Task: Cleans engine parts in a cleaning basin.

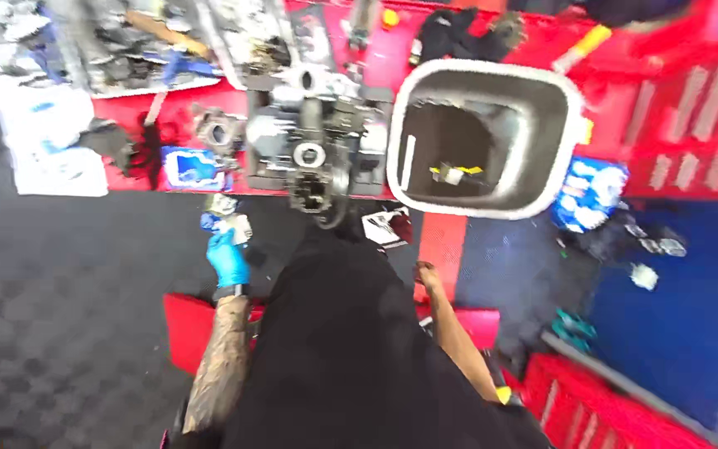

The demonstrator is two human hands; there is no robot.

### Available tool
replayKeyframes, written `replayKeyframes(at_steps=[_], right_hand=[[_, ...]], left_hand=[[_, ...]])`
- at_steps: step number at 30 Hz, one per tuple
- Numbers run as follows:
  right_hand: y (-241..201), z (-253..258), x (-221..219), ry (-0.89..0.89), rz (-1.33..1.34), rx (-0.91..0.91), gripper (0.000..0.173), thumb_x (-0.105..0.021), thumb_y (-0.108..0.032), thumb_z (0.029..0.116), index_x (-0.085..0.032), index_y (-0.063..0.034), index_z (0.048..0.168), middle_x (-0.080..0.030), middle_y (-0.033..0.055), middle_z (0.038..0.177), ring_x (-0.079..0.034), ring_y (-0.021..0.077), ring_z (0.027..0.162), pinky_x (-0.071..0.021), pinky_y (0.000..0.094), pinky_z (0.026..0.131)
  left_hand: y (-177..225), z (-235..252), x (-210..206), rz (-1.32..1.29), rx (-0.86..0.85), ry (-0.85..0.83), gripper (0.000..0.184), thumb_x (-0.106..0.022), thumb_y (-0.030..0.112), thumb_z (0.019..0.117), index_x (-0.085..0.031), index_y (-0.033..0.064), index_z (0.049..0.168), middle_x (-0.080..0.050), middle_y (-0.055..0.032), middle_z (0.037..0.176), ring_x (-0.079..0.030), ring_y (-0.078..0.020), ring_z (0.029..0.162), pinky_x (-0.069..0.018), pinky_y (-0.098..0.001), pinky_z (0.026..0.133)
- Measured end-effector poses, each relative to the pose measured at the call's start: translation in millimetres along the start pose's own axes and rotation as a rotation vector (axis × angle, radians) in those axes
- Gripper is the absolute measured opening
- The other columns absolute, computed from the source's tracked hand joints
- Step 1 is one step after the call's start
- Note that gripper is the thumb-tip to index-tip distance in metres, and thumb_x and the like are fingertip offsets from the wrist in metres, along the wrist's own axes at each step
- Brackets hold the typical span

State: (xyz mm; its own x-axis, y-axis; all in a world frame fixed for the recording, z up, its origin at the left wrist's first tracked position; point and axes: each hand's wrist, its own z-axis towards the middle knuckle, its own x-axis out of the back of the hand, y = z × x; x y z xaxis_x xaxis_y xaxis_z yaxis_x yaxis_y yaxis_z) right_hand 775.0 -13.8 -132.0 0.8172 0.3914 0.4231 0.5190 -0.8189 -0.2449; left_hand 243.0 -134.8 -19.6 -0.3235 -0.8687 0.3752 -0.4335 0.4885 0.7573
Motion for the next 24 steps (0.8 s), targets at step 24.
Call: replayKeyframes(at_steps=[24], right_hand=[[18.6,-81.2,7.0,-0.005,-0.370,0.120,0.039,-0.056,-0.039,0.1037,-0.068,-0.0103,0.128,-0.074,0.0146,0.109,-0.072,0.0266,0.095,-0.0582,0.0515,0.088]], left_hand=[[-45.3,29.4,-16.3,0.280,0.199,-0.590,0.035,-0.050,0.021,0.1055,-0.060,-0.0011,0.130,-0.066,-0.0166,0.120,-0.068,-0.0195,0.098,-0.0582,-0.0414,0.086]])
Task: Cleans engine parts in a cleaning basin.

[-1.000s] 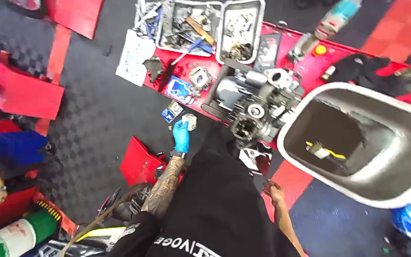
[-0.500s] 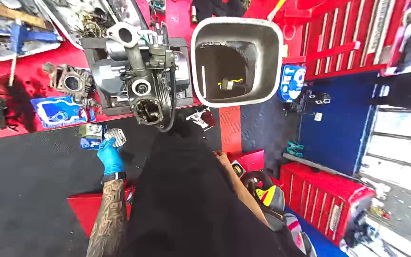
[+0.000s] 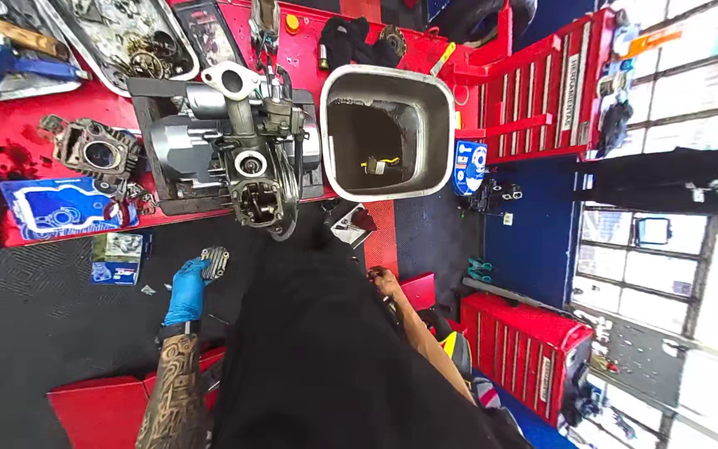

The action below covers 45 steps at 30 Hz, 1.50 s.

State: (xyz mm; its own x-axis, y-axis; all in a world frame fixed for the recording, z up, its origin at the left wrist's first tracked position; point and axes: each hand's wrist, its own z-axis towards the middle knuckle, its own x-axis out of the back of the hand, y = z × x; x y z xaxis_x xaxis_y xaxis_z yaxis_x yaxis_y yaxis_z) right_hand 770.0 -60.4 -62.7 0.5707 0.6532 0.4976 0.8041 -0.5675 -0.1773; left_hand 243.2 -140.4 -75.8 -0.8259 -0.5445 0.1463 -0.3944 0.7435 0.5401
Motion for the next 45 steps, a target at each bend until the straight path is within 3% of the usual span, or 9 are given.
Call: replayKeyframes(at_steps=[9,16,22,27,31,35,39,42,45], right_hand=[[-85.2,11.1,158.7,0.408,-0.242,0.362,0.028,-0.063,-0.028,0.0976,-0.074,-0.0051,0.110,-0.076,0.0120,0.097,-0.073,0.0258,0.090,-0.0586,0.0532,0.086],[-182.7,159.1,252.7,0.368,-0.599,0.345,0.038,-0.071,-0.033,0.0924,-0.072,-0.0060,0.119,-0.071,0.0257,0.113,-0.067,0.0477,0.108,-0.0505,0.0718,0.089],[-183.7,275.0,256.9,0.263,-0.827,0.323,0.051,-0.083,-0.028,0.0807,-0.068,-0.0025,0.123,-0.062,0.0302,0.130,-0.060,0.0511,0.118,-0.0493,0.0713,0.092],[-181.1,284.4,270.4,0.216,-0.907,0.434,0.044,-0.076,-0.025,0.0871,-0.069,0.0011,0.122,-0.062,0.0298,0.131,-0.059,0.0489,0.122,-0.0478,0.0678,0.098],[-195.8,254.6,295.5,0.202,-0.832,0.609,0.042,-0.081,-0.023,0.0791,-0.072,-0.0073,0.117,-0.063,0.0249,0.125,-0.059,0.0457,0.119,-0.0494,0.0647,0.096],[-207.6,219.8,298.0,0.105,-0.416,0.903,0.029,-0.079,-0.027,0.0906,-0.073,-0.0098,0.113,-0.074,0.0116,0.105,-0.073,0.0286,0.095,-0.0586,0.0548,0.087],[-212.9,225.8,249.2,0.085,-0.077,0.972,0.027,-0.074,-0.019,0.0924,-0.067,-0.0079,0.116,-0.074,0.0086,0.108,-0.073,0.0198,0.094,-0.0615,0.0453,0.082],[-216.8,254.6,209.4,0.094,-0.121,0.952,0.033,-0.066,-0.026,0.0953,-0.063,-0.0117,0.125,-0.075,0.0033,0.099,-0.073,0.0156,0.084,-0.0622,0.0430,0.075],[-221.0,273.2,197.3,0.018,-0.275,0.978,0.040,-0.058,-0.034,0.1002,-0.065,-0.0214,0.138,-0.077,0.0026,0.109,-0.073,0.0175,0.097,-0.0591,0.0474,0.089]], left_hand=[[-0.3,-53.2,-54.2,-0.245,0.084,-0.476,0.033,-0.043,0.016,0.1067,-0.058,0.0029,0.133,-0.071,-0.0100,0.111,-0.071,-0.0203,0.093,-0.0614,-0.0397,0.082],[41.8,-91.6,-184.9,-0.217,-0.013,-0.717,0.044,-0.064,0.014,0.0967,-0.055,0.0048,0.139,-0.070,-0.0077,0.118,-0.071,-0.0192,0.099,-0.0616,-0.0379,0.085],[110.9,-82.3,-304.2,0.023,-0.226,-0.566,0.050,-0.075,0.010,0.0899,-0.059,0.0031,0.136,-0.069,-0.0108,0.124,-0.070,-0.0187,0.110,-0.0599,-0.0370,0.095],[149.1,-36.3,-375.9,0.113,-0.288,-0.335,0.048,-0.080,0.010,0.0853,-0.062,0.0023,0.130,-0.071,-0.0121,0.119,-0.070,-0.0168,0.107,-0.0592,-0.0360,0.096],[159.2,-0.5,-412.4,0.377,-0.208,-0.185,0.054,-0.079,0.016,0.0854,-0.059,0.0094,0.135,-0.071,-0.0160,0.118,-0.071,-0.0279,0.107,-0.0573,-0.0520,0.095],[160.2,33.0,-442.4,0.451,-0.133,-0.152,0.063,-0.079,0.019,0.0864,-0.051,0.0087,0.141,-0.070,-0.0201,0.118,-0.073,-0.0348,0.098,-0.0612,-0.0574,0.086],[168.2,63.9,-467.5,0.749,-0.197,-0.047,0.060,-0.075,0.028,0.0893,-0.054,0.0098,0.142,-0.070,-0.0195,0.122,-0.068,-0.0382,0.113,-0.0524,-0.0621,0.099],[165.3,82.8,-475.2,0.831,-0.231,-0.071,0.052,-0.067,0.020,0.0920,-0.056,0.0119,0.142,-0.069,-0.0179,0.128,-0.066,-0.0367,0.120,-0.0503,-0.0613,0.103],[161.0,102.3,-481.9,0.860,-0.262,-0.108,0.053,-0.065,0.016,0.0930,-0.056,0.0134,0.145,-0.065,-0.0159,0.136,-0.061,-0.0344,0.128,-0.0473,-0.0573,0.109]])
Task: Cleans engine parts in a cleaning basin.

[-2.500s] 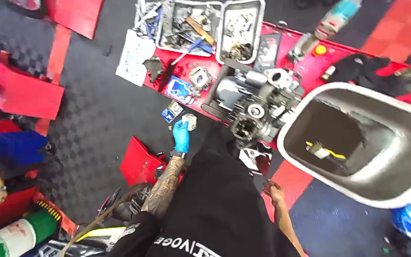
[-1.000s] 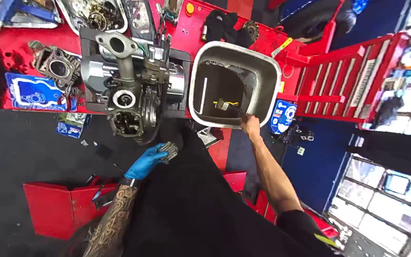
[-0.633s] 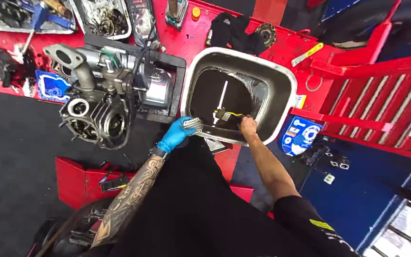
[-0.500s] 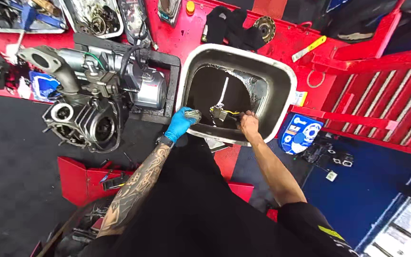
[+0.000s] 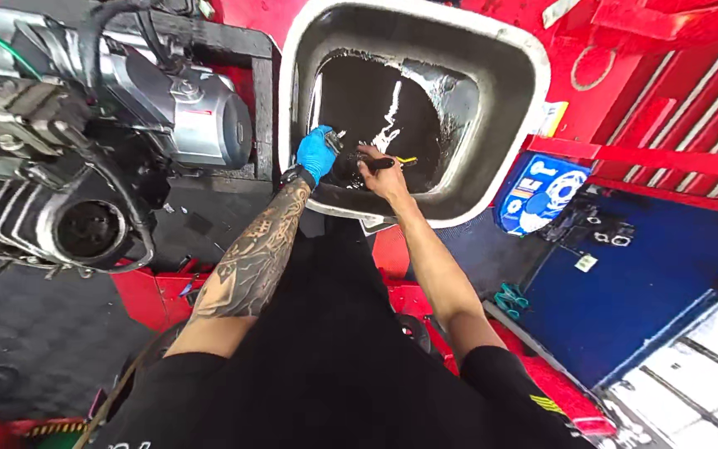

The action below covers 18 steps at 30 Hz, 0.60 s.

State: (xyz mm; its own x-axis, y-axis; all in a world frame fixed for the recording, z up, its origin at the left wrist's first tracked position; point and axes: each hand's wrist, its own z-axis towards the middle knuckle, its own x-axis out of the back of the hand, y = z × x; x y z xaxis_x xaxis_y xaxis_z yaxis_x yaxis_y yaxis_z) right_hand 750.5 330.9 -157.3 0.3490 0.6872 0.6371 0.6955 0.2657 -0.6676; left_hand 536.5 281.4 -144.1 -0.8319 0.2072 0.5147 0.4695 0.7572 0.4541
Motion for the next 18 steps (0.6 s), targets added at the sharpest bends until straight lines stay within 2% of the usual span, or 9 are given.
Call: replayKeyframes(at_steps=[1,3,6,9,10,13,16,18], right_hand=[[-0.6,2.7,2.4,-0.052,-0.022,0.004,0.039,-0.056,-0.034,0.1013,-0.066,-0.0239,0.137,-0.076,0.0028,0.113,-0.073,0.0180,0.102,-0.0576,0.0482,0.094],[-9.1,5.7,13.4,-0.027,-0.014,0.012,0.037,-0.056,-0.032,0.1014,-0.068,-0.0250,0.135,-0.076,0.0026,0.114,-0.073,0.0168,0.102,-0.0577,0.0467,0.093],[-30.7,21.7,15.5,0.240,0.188,0.169,0.036,-0.066,-0.019,0.0986,-0.069,-0.0110,0.133,-0.075,0.0055,0.118,-0.072,0.0116,0.103,-0.0598,0.0350,0.094],[-41.2,47.8,-3.4,0.264,0.285,0.290,0.039,-0.068,-0.013,0.0966,-0.067,-0.0056,0.135,-0.071,0.0089,0.130,-0.069,0.0152,0.116,-0.0567,0.0363,0.102],[-37.5,51.3,-14.2,0.239,0.265,0.297,0.038,-0.068,-0.012,0.0963,-0.068,-0.0063,0.133,-0.072,0.0087,0.128,-0.070,0.0158,0.114,-0.0574,0.0368,0.101],[-12.5,40.8,-37.4,0.150,0.113,0.254,0.035,-0.066,-0.014,0.0945,-0.071,-0.0118,0.129,-0.077,0.0076,0.110,-0.074,0.0189,0.095,-0.0612,0.0412,0.086],[-11.1,35.3,-15.7,0.006,-0.037,0.105,0.037,-0.066,-0.018,0.0899,-0.072,-0.0173,0.126,-0.077,0.0074,0.100,-0.074,0.0240,0.087,-0.0593,0.0499,0.079],[-31.5,46.7,3.2,0.045,-0.041,0.085,0.037,-0.065,-0.017,0.0885,-0.073,-0.0181,0.125,-0.077,0.0058,0.098,-0.074,0.0215,0.084,-0.0592,0.0482,0.076]], left_hand=[[-0.4,4.6,-1.1,0.010,-0.012,-0.003,0.053,-0.065,0.015,0.0930,-0.056,0.0129,0.145,-0.065,-0.0163,0.136,-0.061,-0.0344,0.129,-0.0469,-0.0567,0.110],[4.2,10.5,-0.8,0.036,-0.015,0.008,0.053,-0.067,0.013,0.0917,-0.055,0.0106,0.144,-0.064,-0.0179,0.136,-0.061,-0.0350,0.128,-0.0471,-0.0558,0.110],[7.6,20.4,0.8,0.070,0.038,0.032,0.057,-0.071,0.010,0.0884,-0.052,0.0055,0.142,-0.063,-0.0217,0.134,-0.062,-0.0380,0.126,-0.0490,-0.0573,0.107],[2.4,29.4,1.7,0.088,0.059,0.035,0.059,-0.073,0.013,0.0862,-0.053,0.0042,0.141,-0.066,-0.0226,0.130,-0.064,-0.0388,0.123,-0.0501,-0.0579,0.105],[1.2,30.5,2.2,0.092,0.061,0.032,0.059,-0.073,0.014,0.0861,-0.054,0.0040,0.141,-0.066,-0.0228,0.130,-0.064,-0.0387,0.122,-0.0501,-0.0577,0.105],[-0.1,33.2,3.1,0.096,0.108,0.018,0.061,-0.074,0.016,0.0861,-0.053,0.0025,0.142,-0.065,-0.0235,0.131,-0.063,-0.0376,0.125,-0.0491,-0.0559,0.107],[2.1,34.0,3.8,0.111,0.118,0.015,0.061,-0.074,0.015,0.0848,-0.055,0.0028,0.141,-0.064,-0.0234,0.132,-0.062,-0.0375,0.126,-0.0485,-0.0558,0.108],[5.7,32.2,5.9,0.128,0.111,-0.001,0.058,-0.074,0.016,0.0859,-0.056,0.0017,0.140,-0.064,-0.0239,0.132,-0.061,-0.0383,0.126,-0.0478,-0.0564,0.108]])
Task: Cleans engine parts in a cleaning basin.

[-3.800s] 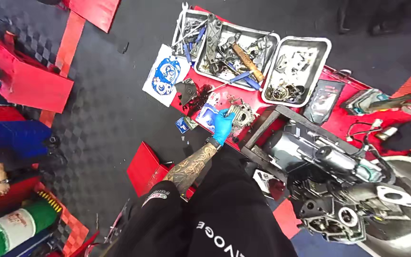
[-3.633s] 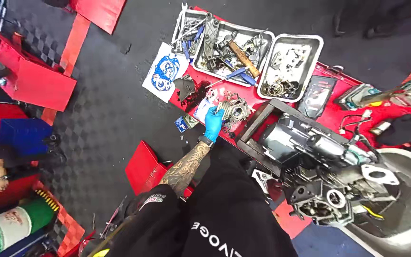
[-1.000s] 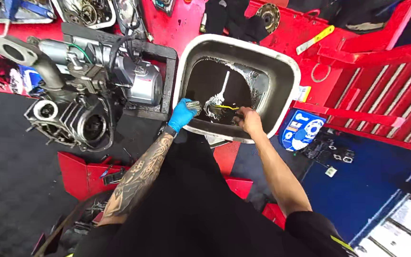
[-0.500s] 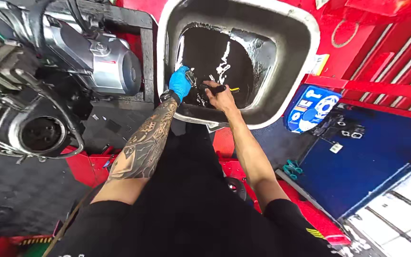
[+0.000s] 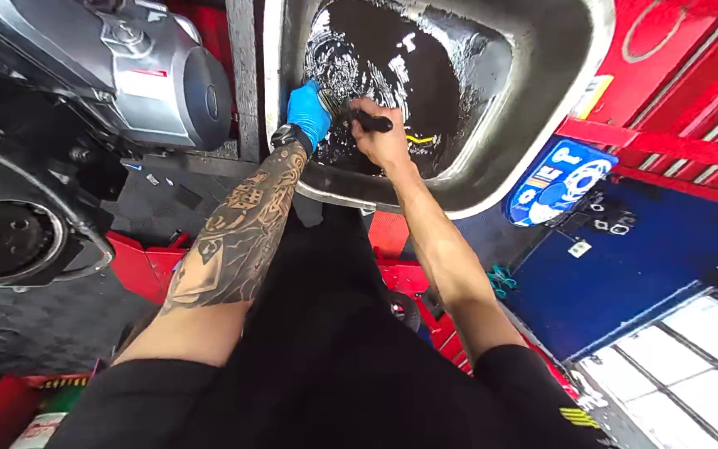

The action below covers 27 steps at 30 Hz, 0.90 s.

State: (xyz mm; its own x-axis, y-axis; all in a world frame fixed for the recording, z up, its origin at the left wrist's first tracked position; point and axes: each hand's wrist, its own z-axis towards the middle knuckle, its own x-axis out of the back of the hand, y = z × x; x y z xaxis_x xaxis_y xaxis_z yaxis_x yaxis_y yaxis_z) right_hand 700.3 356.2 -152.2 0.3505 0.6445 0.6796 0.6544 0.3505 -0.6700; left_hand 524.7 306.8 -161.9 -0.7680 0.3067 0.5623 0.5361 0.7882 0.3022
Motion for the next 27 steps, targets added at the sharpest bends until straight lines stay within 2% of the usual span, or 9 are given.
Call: replayKeyframes(at_steps=[3,6,9,11,13,16,20,23,27], right_hand=[[-14.6,17.1,-12.4,0.119,0.133,0.127,0.035,-0.066,-0.015,0.0941,-0.072,-0.0152,0.128,-0.077,0.0026,0.109,-0.074,0.0136,0.093,-0.0611,0.0385,0.083],[7.8,-3.2,-36.6,0.082,0.124,0.098,0.033,-0.067,-0.014,0.0927,-0.073,-0.0140,0.125,-0.078,0.0052,0.105,-0.075,0.0179,0.089,-0.0608,0.0431,0.080],[8.9,-14.1,-20.6,-0.033,0.010,-0.024,0.035,-0.065,-0.016,0.0879,-0.075,-0.0168,0.122,-0.078,0.0059,0.100,-0.074,0.0219,0.089,-0.0589,0.0488,0.081],[-12.3,3.6,-7.9,0.042,0.048,0.007,0.034,-0.066,-0.015,0.0883,-0.075,-0.0173,0.121,-0.078,0.0032,0.098,-0.074,0.0172,0.085,-0.0600,0.0435,0.077],[-22.4,14.4,-18.0,0.113,0.185,0.090,0.033,-0.067,-0.012,0.0922,-0.074,-0.0146,0.124,-0.078,0.0024,0.107,-0.074,0.0128,0.092,-0.0615,0.0379,0.083],[4.5,-2.3,-42.1,0.101,0.209,0.064,0.034,-0.069,-0.014,0.0919,-0.073,-0.0144,0.125,-0.077,0.0028,0.111,-0.074,0.0137,0.095,-0.0603,0.0404,0.085],[-1.2,-8.3,-16.4,-0.030,0.042,-0.041,0.035,-0.066,-0.016,0.0861,-0.075,-0.0178,0.120,-0.077,0.0044,0.100,-0.074,0.0203,0.089,-0.0587,0.0484,0.081],[-19.2,9.1,-16.3,0.157,0.167,0.042,0.034,-0.067,-0.013,0.0904,-0.074,-0.0145,0.123,-0.078,0.0023,0.105,-0.074,0.0137,0.089,-0.0612,0.0390,0.079],[12.9,-17.5,-42.2,0.053,0.150,-0.001,0.034,-0.068,-0.014,0.0896,-0.074,-0.0158,0.123,-0.077,0.0021,0.111,-0.074,0.0146,0.097,-0.0598,0.0415,0.087]], left_hand=[[-3.5,1.4,-2.2,0.009,-0.009,0.013,0.056,-0.073,0.016,0.0842,-0.058,0.0008,0.135,-0.066,-0.0238,0.128,-0.064,-0.0384,0.122,-0.0499,-0.0575,0.105],[-3.9,2.7,-2.2,-0.012,0.015,-0.013,0.061,-0.074,0.016,0.0852,-0.055,-0.0002,0.141,-0.063,-0.0260,0.132,-0.061,-0.0399,0.126,-0.0480,-0.0584,0.107],[-5.3,4.0,-3.4,-0.006,0.009,-0.006,0.063,-0.074,0.015,0.0843,-0.055,0.0013,0.142,-0.062,-0.0249,0.135,-0.060,-0.0387,0.129,-0.0469,-0.0567,0.109],[-2.6,4.9,-1.6,0.010,-0.011,0.000,0.059,-0.074,0.016,0.0853,-0.056,-0.0005,0.139,-0.063,-0.0257,0.133,-0.060,-0.0396,0.127,-0.0473,-0.0570,0.108],[-3.5,0.7,-3.0,0.024,-0.016,0.011,0.055,-0.072,0.015,0.0846,-0.058,-0.0025,0.135,-0.065,-0.0258,0.129,-0.063,-0.0397,0.124,-0.0490,-0.0576,0.106],[-0.5,-0.8,0.0,0.057,0.014,-0.027,0.062,-0.072,0.011,0.0823,-0.053,-0.0050,0.139,-0.062,-0.0282,0.132,-0.061,-0.0417,0.126,-0.0485,-0.0584,0.106],[-1.3,-0.1,0.0,0.052,0.005,-0.022,0.060,-0.074,0.013,0.0838,-0.055,-0.0015,0.139,-0.062,-0.0267,0.133,-0.060,-0.0405,0.128,-0.0470,-0.0575,0.108],[-0.3,0.8,-0.2,0.075,-0.024,-0.017,0.061,-0.073,0.012,0.0835,-0.054,-0.0042,0.139,-0.062,-0.0278,0.133,-0.059,-0.0417,0.128,-0.0468,-0.0582,0.108],[-0.3,0.7,-0.8,0.087,0.018,-0.018,0.061,-0.074,0.014,0.0841,-0.055,-0.0012,0.140,-0.062,-0.0267,0.134,-0.059,-0.0406,0.129,-0.0471,-0.0570,0.109]])
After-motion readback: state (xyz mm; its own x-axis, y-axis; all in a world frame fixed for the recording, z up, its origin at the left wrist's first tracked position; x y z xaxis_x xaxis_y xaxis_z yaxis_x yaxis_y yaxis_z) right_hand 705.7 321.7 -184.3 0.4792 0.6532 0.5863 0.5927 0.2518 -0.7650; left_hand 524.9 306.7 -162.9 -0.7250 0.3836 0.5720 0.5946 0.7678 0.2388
